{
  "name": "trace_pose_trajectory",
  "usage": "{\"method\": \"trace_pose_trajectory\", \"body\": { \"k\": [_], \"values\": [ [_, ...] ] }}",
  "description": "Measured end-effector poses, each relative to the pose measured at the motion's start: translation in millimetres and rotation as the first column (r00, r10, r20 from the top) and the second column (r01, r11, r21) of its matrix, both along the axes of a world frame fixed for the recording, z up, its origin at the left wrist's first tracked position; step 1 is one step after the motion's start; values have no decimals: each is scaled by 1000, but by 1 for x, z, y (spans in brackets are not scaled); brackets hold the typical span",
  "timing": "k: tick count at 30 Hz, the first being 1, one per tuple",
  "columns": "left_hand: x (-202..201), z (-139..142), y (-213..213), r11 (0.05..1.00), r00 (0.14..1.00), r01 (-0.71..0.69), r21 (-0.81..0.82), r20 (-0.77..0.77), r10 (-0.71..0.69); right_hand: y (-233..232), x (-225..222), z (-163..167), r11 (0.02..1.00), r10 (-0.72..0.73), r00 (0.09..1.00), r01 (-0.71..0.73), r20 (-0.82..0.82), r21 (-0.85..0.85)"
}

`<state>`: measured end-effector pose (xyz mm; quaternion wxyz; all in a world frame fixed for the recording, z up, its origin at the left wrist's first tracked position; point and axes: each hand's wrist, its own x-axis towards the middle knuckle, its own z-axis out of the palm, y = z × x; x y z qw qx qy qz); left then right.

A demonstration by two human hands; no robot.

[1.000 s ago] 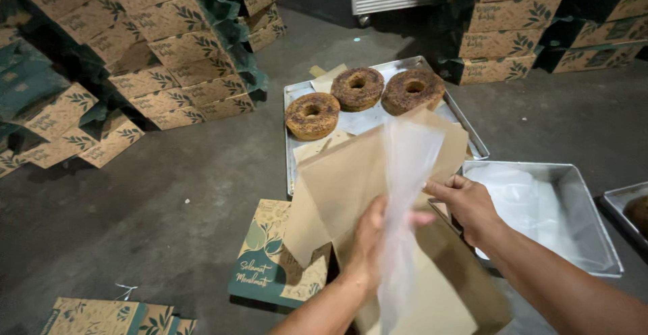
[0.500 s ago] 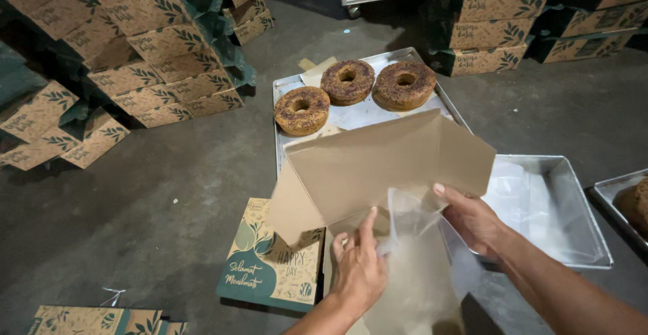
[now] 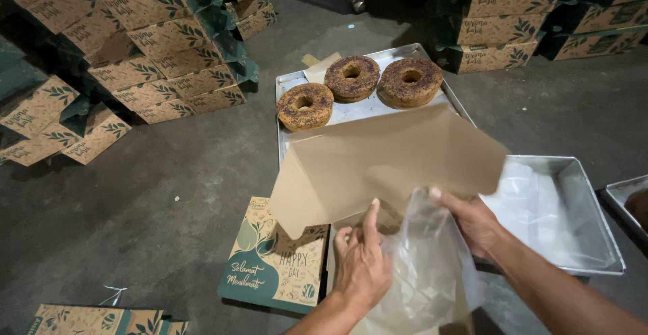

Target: The person packages round, chocolate-sprinkled donuts into small cardboard boxes. They open each box, place a plastic liner inside, add one donut, and close the box, repeating this process for several units.

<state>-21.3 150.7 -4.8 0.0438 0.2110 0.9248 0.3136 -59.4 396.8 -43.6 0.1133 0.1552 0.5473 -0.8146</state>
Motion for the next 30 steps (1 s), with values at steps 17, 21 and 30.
{"method": "trace_pose_trajectory", "body": {
  "k": [17,21,30],
  "values": [
    [-3,8,2,924,863,-324,201,-337,376,-9,4,0,998,-38,998,36,-47,-50],
    [-9,15,1,861,837,-481,168,-205,507,-4,3,0,995,61,998,-63,-26,-83],
    [-33,38,-13,678,631,-709,195,605,486,-15,5,16,984,-179,972,180,151,6]
  ]
}}
